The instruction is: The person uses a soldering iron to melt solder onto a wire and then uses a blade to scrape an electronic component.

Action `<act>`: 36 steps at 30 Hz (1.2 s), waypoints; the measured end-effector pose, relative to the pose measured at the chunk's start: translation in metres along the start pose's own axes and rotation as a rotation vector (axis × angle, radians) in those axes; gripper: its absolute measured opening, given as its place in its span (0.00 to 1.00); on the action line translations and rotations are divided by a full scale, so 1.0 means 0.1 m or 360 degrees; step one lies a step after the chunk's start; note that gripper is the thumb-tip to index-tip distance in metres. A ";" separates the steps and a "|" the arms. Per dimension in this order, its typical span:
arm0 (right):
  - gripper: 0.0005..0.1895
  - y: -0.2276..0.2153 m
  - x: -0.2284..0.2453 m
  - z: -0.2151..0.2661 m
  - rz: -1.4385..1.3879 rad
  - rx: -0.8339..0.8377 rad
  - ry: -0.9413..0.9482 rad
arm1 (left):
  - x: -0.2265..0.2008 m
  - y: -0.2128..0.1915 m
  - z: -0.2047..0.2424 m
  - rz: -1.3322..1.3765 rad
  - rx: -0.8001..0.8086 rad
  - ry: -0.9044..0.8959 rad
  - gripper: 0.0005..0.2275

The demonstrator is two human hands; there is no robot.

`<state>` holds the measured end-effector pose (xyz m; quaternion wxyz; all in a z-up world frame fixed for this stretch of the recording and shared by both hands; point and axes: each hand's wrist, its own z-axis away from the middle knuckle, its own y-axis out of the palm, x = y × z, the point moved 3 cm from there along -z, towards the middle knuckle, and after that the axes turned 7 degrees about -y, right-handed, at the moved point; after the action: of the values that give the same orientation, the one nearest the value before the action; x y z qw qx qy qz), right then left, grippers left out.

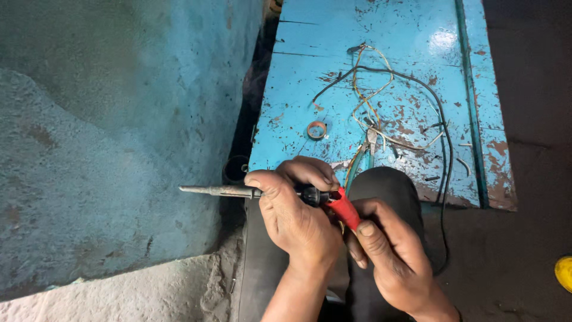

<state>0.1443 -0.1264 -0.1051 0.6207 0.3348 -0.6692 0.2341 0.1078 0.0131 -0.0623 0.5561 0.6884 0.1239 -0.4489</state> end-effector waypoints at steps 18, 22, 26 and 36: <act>0.18 0.00 0.07 0.03 0.0147 -0.0001 -0.0102 | -0.06 0.08 0.03 0.0258 0.0209 -0.0086 0.31; 0.17 -0.01 0.12 0.01 0.0310 0.0007 -0.0112 | -0.07 0.09 0.01 0.0236 0.0193 -0.0172 0.27; 0.17 -0.06 0.21 -0.03 0.0578 0.0045 -0.0141 | -0.07 0.07 -0.06 0.0107 0.0263 -0.0204 0.24; 0.15 0.02 0.37 -0.05 0.0959 0.0038 -0.0346 | -0.06 -0.07 -0.10 -0.0132 0.0459 -0.0189 0.26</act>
<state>0.1462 -0.1270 -0.0679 0.4445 0.1517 -0.7978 0.3780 0.1047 0.0264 -0.0624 0.4388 0.7277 0.0533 -0.5245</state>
